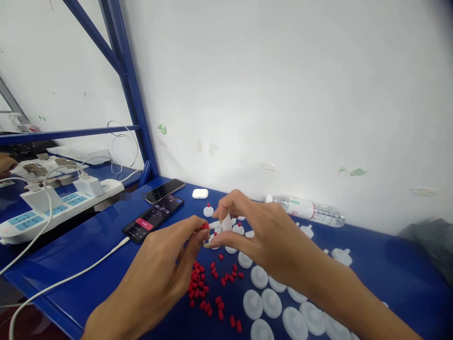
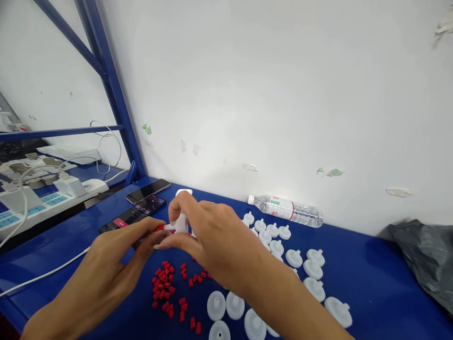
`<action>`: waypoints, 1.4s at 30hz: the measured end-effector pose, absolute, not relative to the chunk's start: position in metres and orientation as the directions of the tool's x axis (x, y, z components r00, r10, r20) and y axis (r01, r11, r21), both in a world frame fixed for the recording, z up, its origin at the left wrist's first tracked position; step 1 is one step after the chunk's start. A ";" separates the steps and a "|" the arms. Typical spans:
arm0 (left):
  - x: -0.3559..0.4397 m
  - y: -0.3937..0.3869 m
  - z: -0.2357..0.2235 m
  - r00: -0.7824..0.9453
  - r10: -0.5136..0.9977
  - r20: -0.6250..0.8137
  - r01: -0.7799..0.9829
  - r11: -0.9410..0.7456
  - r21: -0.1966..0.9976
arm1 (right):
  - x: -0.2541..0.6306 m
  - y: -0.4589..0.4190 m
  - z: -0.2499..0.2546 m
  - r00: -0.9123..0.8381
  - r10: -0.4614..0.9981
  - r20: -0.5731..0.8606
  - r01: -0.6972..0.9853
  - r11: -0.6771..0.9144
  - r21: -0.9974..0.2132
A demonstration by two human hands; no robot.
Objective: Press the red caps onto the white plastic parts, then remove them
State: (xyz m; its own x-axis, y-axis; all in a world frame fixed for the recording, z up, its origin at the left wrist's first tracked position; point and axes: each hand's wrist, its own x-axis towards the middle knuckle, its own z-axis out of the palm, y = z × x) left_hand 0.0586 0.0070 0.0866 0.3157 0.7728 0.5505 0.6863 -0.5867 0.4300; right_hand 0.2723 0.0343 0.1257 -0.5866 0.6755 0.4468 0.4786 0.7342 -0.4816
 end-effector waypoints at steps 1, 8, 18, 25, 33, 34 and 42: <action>0.059 0.006 0.087 0.334 0.773 0.539 0.678 -0.594 0.432 | 0.271 0.032 0.126 -0.593 0.657 0.465 0.467 0.751 -0.466; 0.053 0.001 0.081 0.383 0.815 0.435 0.564 -0.579 0.588 | 0.260 0.022 0.125 -0.619 0.539 0.572 0.426 0.842 -0.333; 0.061 -0.001 0.088 0.264 0.838 0.478 0.640 -0.523 0.563 | 0.283 0.032 0.139 -0.643 0.688 0.338 0.622 0.726 -0.294; 0.062 0.011 0.087 0.272 0.898 0.347 0.767 -0.420 0.485 | 0.325 0.078 0.113 -0.571 0.817 -0.076 0.798 0.532 -0.283; 0.064 0.013 0.085 0.305 0.915 0.264 0.780 -0.399 0.482 | 0.330 0.096 0.094 -0.582 0.799 -0.154 0.772 0.482 -0.415; 0.064 0.013 0.085 0.304 0.916 0.261 0.780 -0.397 0.484 | 0.332 0.097 0.093 -0.576 0.802 -0.156 0.775 0.476 -0.416; 0.066 0.011 0.087 0.313 0.918 0.243 0.779 -0.394 0.488 | 0.342 0.106 0.087 -0.530 0.837 -0.136 0.817 0.461 -0.346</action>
State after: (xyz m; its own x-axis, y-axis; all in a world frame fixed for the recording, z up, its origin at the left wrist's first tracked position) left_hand 0.0664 0.0108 0.0868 0.3128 0.9182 0.2430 0.7786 -0.3944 0.4880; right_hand 0.3420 0.1057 0.0875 -0.5299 0.8371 -0.1360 0.8171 0.4610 -0.3461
